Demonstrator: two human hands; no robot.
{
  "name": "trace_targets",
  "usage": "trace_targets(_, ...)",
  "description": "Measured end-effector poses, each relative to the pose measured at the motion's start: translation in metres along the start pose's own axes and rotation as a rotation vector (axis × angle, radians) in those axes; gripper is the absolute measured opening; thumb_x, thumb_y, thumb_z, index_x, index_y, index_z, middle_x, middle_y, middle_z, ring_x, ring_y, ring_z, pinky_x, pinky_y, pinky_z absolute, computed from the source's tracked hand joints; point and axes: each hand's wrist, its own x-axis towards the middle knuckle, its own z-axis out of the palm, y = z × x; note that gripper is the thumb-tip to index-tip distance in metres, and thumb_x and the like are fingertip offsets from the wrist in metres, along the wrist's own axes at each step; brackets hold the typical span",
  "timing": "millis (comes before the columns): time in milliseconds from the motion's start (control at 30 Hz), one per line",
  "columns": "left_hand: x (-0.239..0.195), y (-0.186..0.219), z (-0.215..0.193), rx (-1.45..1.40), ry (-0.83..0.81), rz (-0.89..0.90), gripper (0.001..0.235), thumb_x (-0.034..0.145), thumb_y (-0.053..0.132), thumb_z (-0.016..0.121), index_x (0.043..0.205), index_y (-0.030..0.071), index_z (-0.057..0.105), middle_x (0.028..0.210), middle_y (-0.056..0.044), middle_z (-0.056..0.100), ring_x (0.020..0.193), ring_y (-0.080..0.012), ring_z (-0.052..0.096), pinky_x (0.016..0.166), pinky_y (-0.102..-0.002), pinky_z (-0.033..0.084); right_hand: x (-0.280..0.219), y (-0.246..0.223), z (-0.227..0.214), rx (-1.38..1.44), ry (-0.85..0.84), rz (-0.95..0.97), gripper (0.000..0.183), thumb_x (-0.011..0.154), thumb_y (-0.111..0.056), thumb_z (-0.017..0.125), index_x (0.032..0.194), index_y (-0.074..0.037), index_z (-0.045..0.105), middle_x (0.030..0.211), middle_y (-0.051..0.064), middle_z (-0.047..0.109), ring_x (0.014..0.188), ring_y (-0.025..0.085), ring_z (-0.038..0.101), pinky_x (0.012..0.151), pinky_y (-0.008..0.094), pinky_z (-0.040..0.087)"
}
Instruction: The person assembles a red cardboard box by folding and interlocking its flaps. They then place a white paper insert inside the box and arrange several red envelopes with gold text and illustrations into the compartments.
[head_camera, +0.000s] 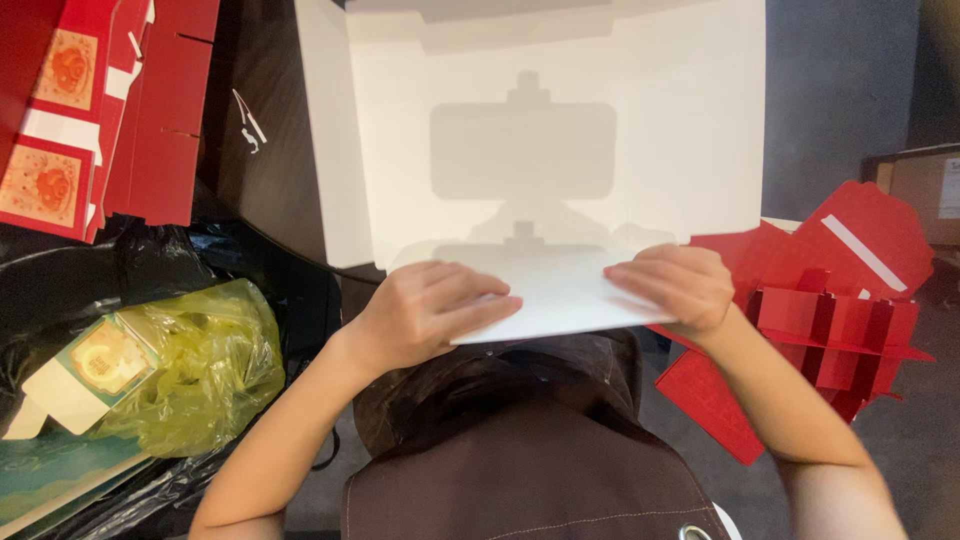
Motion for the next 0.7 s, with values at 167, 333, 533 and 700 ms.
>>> trace_targets(167,-0.002,0.017,-0.011,0.132,0.043,0.092,0.023,0.096,0.012,0.072,0.119,0.01,0.076,0.112,-0.004,0.076,0.098,-0.0165,0.074,0.078,-0.028,0.059,0.02,-0.016,-0.029,-0.049,-0.163,-0.107,0.027,0.075,-0.005,0.075,0.102,-0.002,0.079,0.101,0.01,0.077,0.081,0.022,0.069,0.068,0.032,0.057)
trace_targets(333,-0.005,0.017,-0.021,0.353,0.119,0.254,0.021,0.099,0.012,0.075,0.121,0.01,0.077,0.112,-0.004,0.077,0.098,-0.0167,0.073,0.078,-0.025,0.058,0.03,-0.03,-0.034,-0.282,-0.064,-0.143,0.023,0.081,-0.002,0.076,0.104,-0.005,0.08,0.108,0.007,0.076,0.093,0.021,0.07,0.076,0.034,0.058)
trace_targets(533,-0.029,-0.019,0.011,0.293,0.048,0.084,0.029,0.085,0.007,0.074,0.113,0.011,0.078,0.106,-0.005,0.078,0.092,-0.0176,0.073,0.078,-0.028,0.059,0.015,-0.006,0.022,-0.122,-0.136,0.063,0.027,0.078,-0.006,0.073,0.104,-0.006,0.078,0.108,0.006,0.078,0.096,0.023,0.072,0.077,0.034,0.058)
trace_targets(700,-0.038,-0.024,0.025,-0.073,0.005,-0.34,0.037,0.077,0.005,0.079,0.113,0.011,0.078,0.101,-0.005,0.078,0.088,-0.0208,0.074,0.076,-0.03,0.059,0.011,-0.005,0.029,0.039,-0.203,0.307,0.031,0.079,-0.021,0.081,0.106,-0.006,0.076,0.108,0.006,0.077,0.095,0.023,0.073,0.077,0.033,0.059)
